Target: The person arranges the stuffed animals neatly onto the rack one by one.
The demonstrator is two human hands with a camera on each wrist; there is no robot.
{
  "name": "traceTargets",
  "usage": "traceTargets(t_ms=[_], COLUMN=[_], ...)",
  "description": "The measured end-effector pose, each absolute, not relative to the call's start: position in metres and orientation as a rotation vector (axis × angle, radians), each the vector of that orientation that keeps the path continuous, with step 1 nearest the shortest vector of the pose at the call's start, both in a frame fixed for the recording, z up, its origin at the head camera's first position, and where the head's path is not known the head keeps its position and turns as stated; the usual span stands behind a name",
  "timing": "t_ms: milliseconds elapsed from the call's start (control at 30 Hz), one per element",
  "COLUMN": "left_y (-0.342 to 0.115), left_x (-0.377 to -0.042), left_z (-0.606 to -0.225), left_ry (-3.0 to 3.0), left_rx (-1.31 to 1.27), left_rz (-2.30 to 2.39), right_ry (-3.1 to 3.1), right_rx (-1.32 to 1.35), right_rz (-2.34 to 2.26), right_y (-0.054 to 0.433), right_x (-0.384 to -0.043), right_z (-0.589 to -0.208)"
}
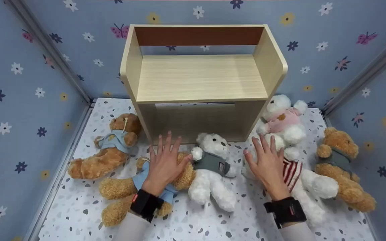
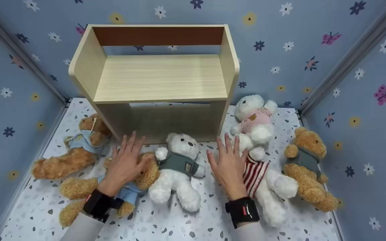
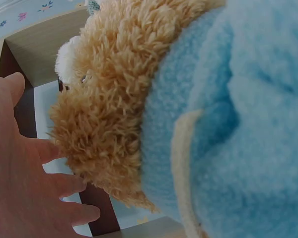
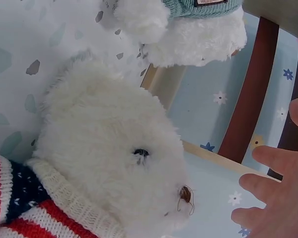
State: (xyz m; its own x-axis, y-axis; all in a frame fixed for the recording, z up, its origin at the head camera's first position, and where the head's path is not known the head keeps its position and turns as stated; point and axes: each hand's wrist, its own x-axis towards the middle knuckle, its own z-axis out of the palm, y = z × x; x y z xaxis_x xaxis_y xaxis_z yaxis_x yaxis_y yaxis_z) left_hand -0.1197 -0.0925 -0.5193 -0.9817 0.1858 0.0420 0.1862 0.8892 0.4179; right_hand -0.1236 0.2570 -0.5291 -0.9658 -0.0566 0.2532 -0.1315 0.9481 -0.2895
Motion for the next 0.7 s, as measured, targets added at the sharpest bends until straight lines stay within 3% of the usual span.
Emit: traceTargets(t_ms=[700], left_y=[-0.061], left_x=[-0.136], left_z=[-0.511], left_ry=[-3.108], left_rx=[-0.431], left_rz=[-0.644], right_ry=[-2.88], right_rx=[0.167], right_rz=[0.459], right_y=[0.245], right_x=[-0.12], right_z=[-0.535])
